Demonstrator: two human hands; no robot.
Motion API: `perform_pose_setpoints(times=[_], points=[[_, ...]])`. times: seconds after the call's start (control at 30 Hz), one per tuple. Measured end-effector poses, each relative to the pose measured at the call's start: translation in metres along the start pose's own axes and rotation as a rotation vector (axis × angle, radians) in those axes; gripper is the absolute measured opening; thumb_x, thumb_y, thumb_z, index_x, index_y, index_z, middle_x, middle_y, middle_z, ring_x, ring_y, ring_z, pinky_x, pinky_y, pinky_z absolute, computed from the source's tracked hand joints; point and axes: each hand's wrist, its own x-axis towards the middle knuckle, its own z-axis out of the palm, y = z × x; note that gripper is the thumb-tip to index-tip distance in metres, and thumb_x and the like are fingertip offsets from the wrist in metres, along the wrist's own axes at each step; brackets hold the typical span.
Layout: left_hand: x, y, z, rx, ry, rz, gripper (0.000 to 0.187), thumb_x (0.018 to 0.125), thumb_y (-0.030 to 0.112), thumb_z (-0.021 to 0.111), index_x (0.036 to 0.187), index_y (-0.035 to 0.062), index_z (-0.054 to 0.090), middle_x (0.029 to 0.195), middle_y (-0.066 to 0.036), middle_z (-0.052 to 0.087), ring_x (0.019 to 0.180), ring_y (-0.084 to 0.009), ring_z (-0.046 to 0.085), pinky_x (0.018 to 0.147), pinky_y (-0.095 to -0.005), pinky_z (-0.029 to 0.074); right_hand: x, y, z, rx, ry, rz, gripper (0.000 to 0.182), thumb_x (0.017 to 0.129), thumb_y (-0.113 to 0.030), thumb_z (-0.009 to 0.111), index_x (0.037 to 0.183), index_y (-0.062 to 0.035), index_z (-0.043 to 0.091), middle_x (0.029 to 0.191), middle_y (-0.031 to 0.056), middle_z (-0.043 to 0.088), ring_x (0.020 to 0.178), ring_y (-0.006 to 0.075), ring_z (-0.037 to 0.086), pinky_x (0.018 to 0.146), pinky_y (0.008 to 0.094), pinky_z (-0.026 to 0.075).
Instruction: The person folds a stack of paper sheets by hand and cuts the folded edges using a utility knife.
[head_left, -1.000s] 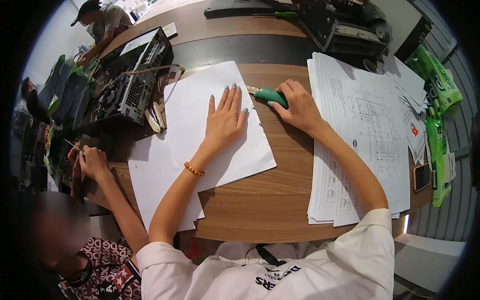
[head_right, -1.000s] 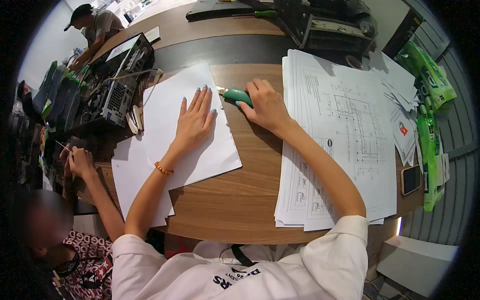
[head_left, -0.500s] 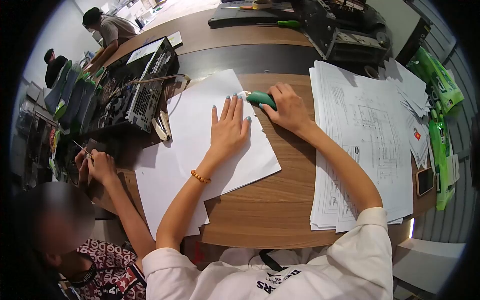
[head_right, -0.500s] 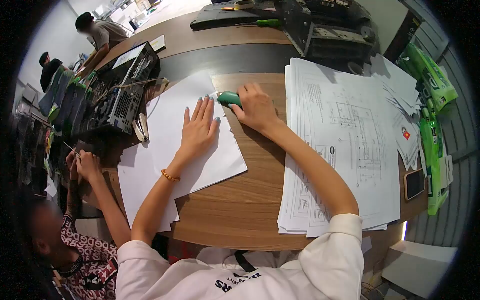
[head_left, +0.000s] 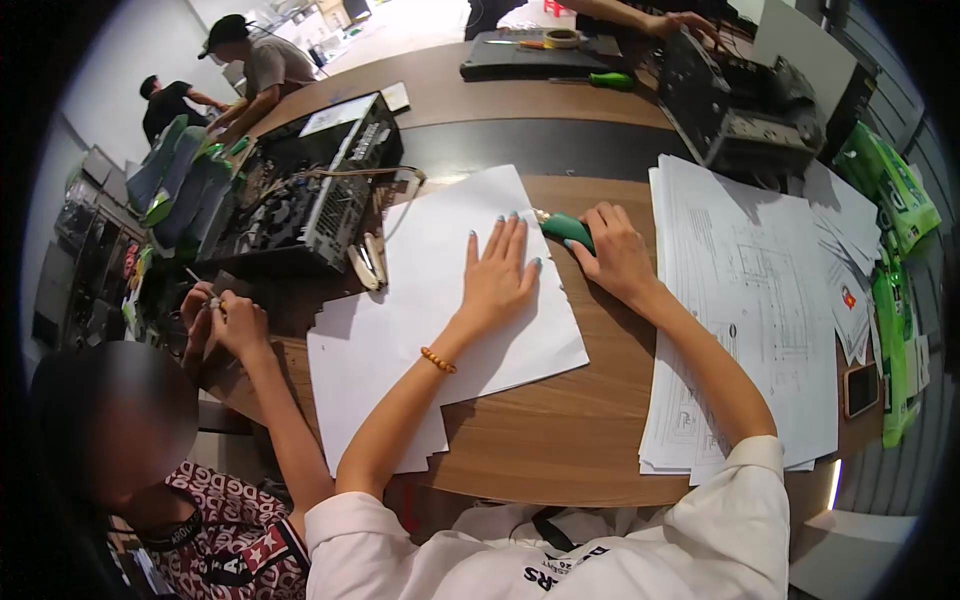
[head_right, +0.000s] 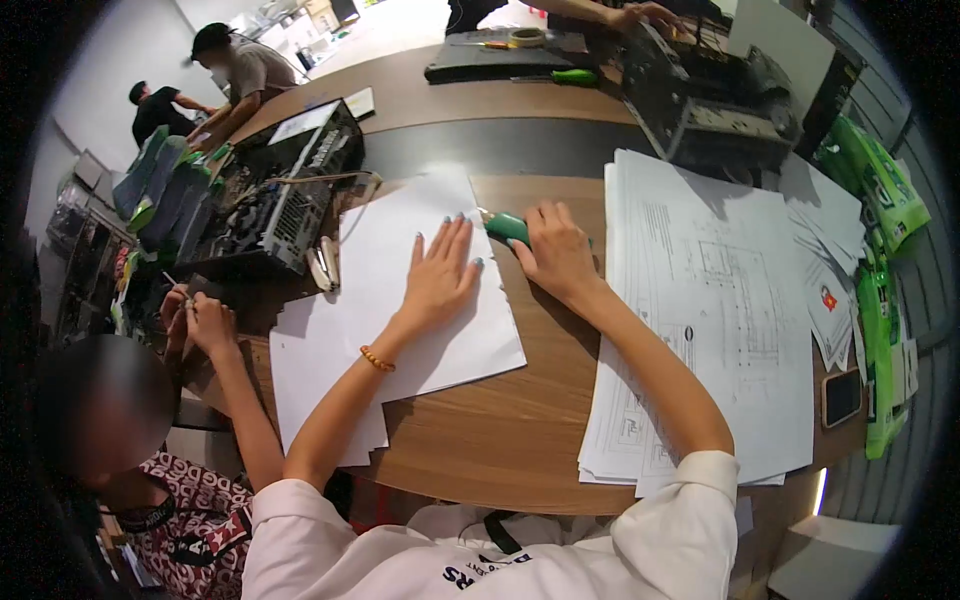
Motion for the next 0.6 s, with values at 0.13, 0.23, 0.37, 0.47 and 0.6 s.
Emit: perform_pose_setpoints(times=[0.13, 0.23, 0.37, 0.47, 0.6], points=[[0.022, 0.005, -0.041, -0.205, -0.249, -0.107, 0.04, 0.086, 0.027, 0.045, 0.118, 0.0039, 0.043, 0.128, -0.013, 0.041, 0.119, -0.027, 0.038, 0.094, -0.0469, 0.029, 0.0, -0.005, -0.007, -0.004, -0.015, -0.01, 0.025, 0.071, -0.016, 0.064, 0.085, 0.0007, 0.051, 0.088, 0.0157, 0.051, 0.087, 0.0318, 0.05, 0.071, 0.0396, 0.046], [0.034, -0.006, -0.028, -0.133, -0.077, -0.049, 0.034, 0.085, 0.024, 0.045, 0.112, 0.0032, 0.045, 0.121, -0.018, 0.043, 0.115, -0.0292, 0.04, 0.091, -0.0438, 0.03, 0.001, -0.012, -0.01, 0.0, -0.048, 0.008, 0.026, 0.071, -0.015, 0.064, 0.086, 0.0007, 0.051, 0.088, 0.0158, 0.05, 0.087, 0.0323, 0.05, 0.07, 0.0392, 0.046], [0.031, -0.017, 0.01, -0.072, 0.044, -0.003, 0.055, 0.088, 0.026, 0.035, 0.127, -0.0125, 0.027, 0.136, -0.026, 0.025, 0.13, -0.0347, 0.02, 0.108, -0.0436, 0.011, 0.002, -0.016, -0.006, 0.003, -0.071, 0.042, 0.026, 0.071, -0.015, 0.064, 0.087, 0.0009, 0.05, 0.087, 0.0159, 0.049, 0.085, 0.0323, 0.049, 0.069, 0.0393, 0.046], [0.031, -0.017, 0.011, -0.036, 0.047, -0.029, 0.056, 0.089, 0.027, 0.032, 0.129, -0.0115, 0.026, 0.137, -0.026, 0.024, 0.13, -0.0344, 0.02, 0.107, -0.0437, 0.013, 0.006, -0.016, 0.0, 0.008, -0.045, 0.022, 0.025, 0.071, -0.015, 0.063, 0.086, 0.0013, 0.05, 0.086, 0.0157, 0.048, 0.084, 0.032, 0.048, 0.068, 0.0399, 0.046], [0.031, -0.018, 0.012, -0.026, 0.051, -0.036, 0.058, 0.089, 0.03, 0.034, 0.129, -0.0113, 0.027, 0.139, -0.024, 0.024, 0.131, -0.0313, 0.021, 0.107, -0.0428, 0.013, 0.003, -0.012, -0.003, 0.014, -0.056, 0.026, 0.025, 0.072, -0.014, 0.063, 0.085, 0.0015, 0.049, 0.085, 0.0157, 0.047, 0.083, 0.032, 0.048, 0.067, 0.0405, 0.045]])
